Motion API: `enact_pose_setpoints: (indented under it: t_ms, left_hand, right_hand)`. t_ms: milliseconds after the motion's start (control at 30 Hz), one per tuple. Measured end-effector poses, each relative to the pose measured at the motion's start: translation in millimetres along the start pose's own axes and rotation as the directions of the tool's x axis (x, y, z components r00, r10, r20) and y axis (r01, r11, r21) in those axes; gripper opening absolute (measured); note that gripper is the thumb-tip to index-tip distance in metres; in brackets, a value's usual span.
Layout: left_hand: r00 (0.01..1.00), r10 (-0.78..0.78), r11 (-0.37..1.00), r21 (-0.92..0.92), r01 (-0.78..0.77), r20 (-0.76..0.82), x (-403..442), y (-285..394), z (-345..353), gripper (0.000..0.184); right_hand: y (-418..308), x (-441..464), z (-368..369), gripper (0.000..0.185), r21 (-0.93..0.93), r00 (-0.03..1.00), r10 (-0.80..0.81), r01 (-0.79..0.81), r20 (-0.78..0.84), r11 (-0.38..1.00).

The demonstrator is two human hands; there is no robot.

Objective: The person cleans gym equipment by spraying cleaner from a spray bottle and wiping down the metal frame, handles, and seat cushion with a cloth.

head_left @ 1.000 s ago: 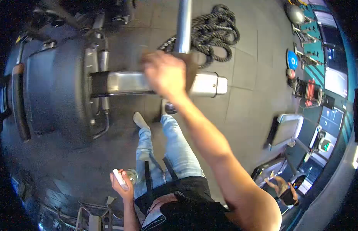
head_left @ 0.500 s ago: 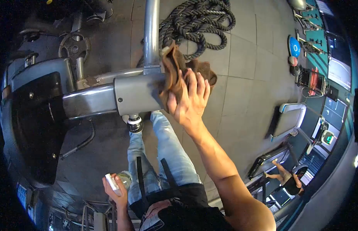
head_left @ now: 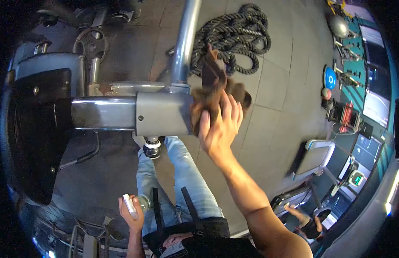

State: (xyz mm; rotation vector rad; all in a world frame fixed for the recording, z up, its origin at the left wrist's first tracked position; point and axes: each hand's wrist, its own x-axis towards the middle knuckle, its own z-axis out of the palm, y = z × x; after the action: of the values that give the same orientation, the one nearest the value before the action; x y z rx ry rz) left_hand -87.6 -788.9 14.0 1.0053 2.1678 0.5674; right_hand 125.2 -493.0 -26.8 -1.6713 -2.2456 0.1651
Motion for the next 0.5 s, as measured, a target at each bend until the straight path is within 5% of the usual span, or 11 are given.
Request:
enact_pose_setpoints:
  t_ms: [100,233,300,367,433,500]
  left_hand:
    - [0.997,-0.079,0.997,-0.007,0.079,0.015,-2,3,0,0.017]
    - [0.999,-0.027,1.0,-0.018,0.026,-0.045,-3,0,11,0.012]
    - [0.999,-0.035,0.999,-0.041,0.034,-0.035,1,6,9,0.013]
    - [0.998,-0.048,0.998,-0.036,0.047,-0.028,-1,7,7,0.013]
    - [0.998,-0.064,0.996,-0.058,0.063,-0.02,-1,7,7,0.013]
    - [0.997,-0.063,0.997,-0.048,0.061,-0.054,-1,8,6,0.012]
  right_hand:
    - [-14,-4,-8,0.048,0.02,0.988,-0.132,0.131,0.084,0.991]
    - [-48,77,13,0.042,0.362,0.886,-0.389,0.287,0.251,0.887]
    - [-56,112,31,0.054,0.313,0.717,-0.419,0.286,0.557,0.906]
    - [-53,140,39,0.061,0.392,0.547,-0.397,0.133,0.737,0.91]
    - [-28,142,54,0.058,0.552,0.622,-0.447,0.028,0.643,0.833]
    - [-9,123,38,0.053,0.546,0.681,-0.325,-0.131,0.656,0.827]
